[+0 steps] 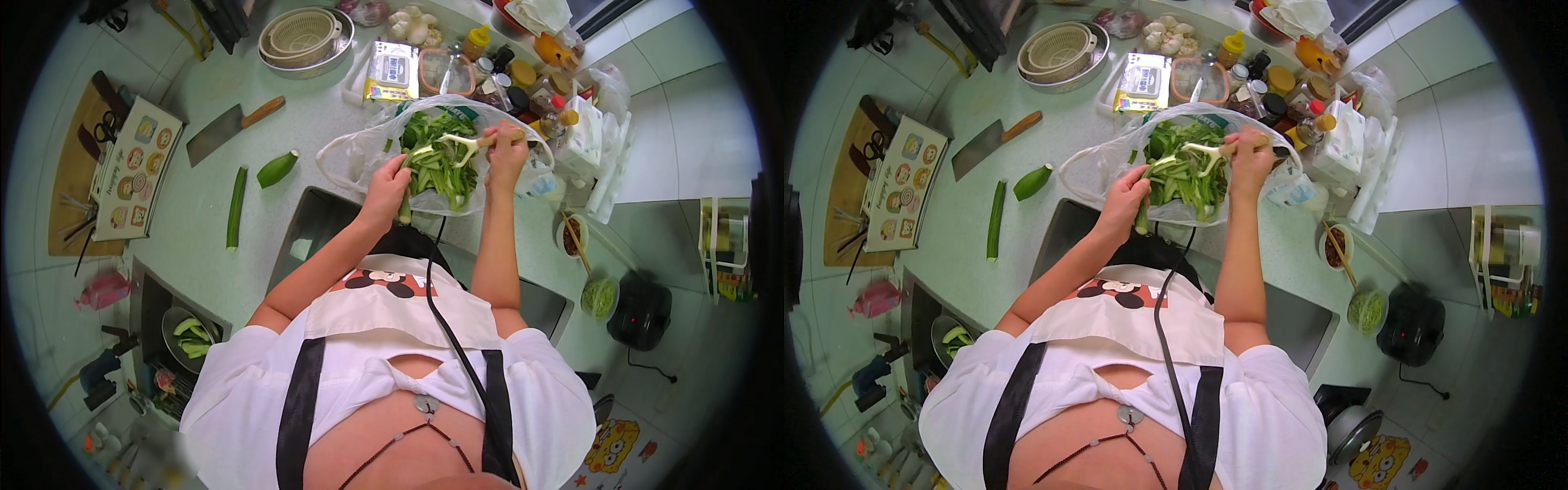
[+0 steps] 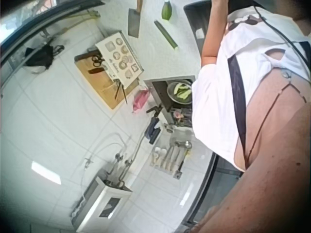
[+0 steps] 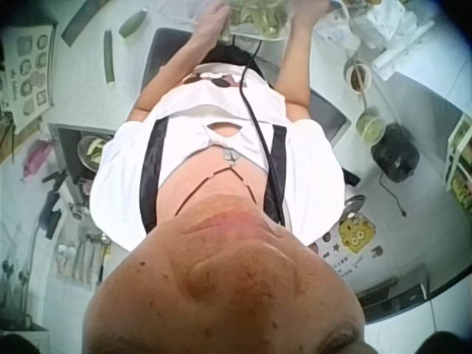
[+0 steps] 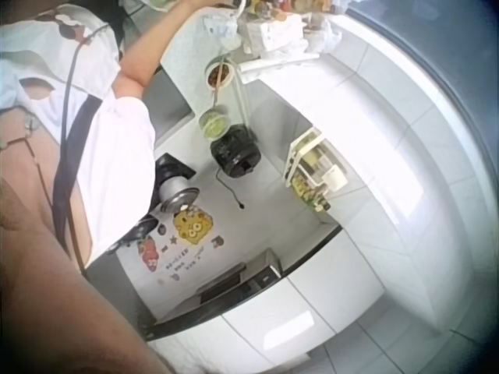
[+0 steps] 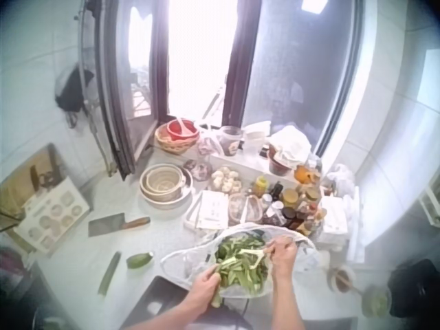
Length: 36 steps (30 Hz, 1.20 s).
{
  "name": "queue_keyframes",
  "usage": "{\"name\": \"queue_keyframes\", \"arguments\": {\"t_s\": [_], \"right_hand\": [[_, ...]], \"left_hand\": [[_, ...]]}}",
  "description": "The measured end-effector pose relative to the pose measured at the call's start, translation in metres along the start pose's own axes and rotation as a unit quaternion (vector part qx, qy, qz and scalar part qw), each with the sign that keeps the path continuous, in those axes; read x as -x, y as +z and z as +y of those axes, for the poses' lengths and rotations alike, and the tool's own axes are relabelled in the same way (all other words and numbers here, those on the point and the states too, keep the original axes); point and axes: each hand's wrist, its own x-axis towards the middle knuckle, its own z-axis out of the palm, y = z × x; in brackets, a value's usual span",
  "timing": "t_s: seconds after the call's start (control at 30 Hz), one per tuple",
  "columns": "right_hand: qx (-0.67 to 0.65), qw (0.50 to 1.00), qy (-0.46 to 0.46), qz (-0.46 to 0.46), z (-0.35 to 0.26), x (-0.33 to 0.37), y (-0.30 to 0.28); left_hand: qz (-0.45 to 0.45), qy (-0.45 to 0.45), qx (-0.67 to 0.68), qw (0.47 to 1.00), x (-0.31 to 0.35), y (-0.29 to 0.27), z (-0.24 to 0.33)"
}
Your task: The person peels green vegetables using a small white peeler, placing the peeled items into a plastic bag.
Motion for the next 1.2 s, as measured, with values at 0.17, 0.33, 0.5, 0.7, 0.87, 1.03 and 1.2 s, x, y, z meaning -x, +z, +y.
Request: {"name": "queue_keyframes", "arguments": {"t_s": [0.17, 0.33, 0.5, 0.7, 0.87, 1.03, 1.2], "right_hand": [[-0.053, 0.995, 0.045, -0.068, 0.0, 0.016, 0.02], [-0.046, 0.994, 0.059, -0.08, 0.006, 0.02, 0.027], [-0.072, 0.995, 0.058, -0.031, 0.013, 0.017, 0.022], [-0.033, 0.997, 0.064, -0.012, 0.019, 0.011, 0.011], [-0.023, 0.999, 0.019, 0.039, 0.025, -0.001, 0.0], [-0.035, 0.997, 0.031, 0.066, 0.014, -0.005, -0.011], [-0.066, 0.997, 0.047, -0.001, -0.003, 0.012, 0.012]], "left_hand": [[-0.018, 0.022, -0.007, 1.0, -0.002, 0.007, 0.0], [-0.035, 0.037, -0.022, 0.998, -0.004, 0.009, -0.004], [-0.031, 0.016, -0.011, 0.999, -0.005, 0.007, -0.006], [-0.014, 0.05, -0.025, 0.998, -0.007, 0.005, -0.009], [-0.012, 0.024, 0.002, 1.0, -0.002, 0.003, -0.003], [-0.014, 0.029, 0.013, 0.999, -0.004, 0.0, 0.0], [-0.022, 0.023, -0.005, 0.999, -0.005, 0.0, 0.0]]}}
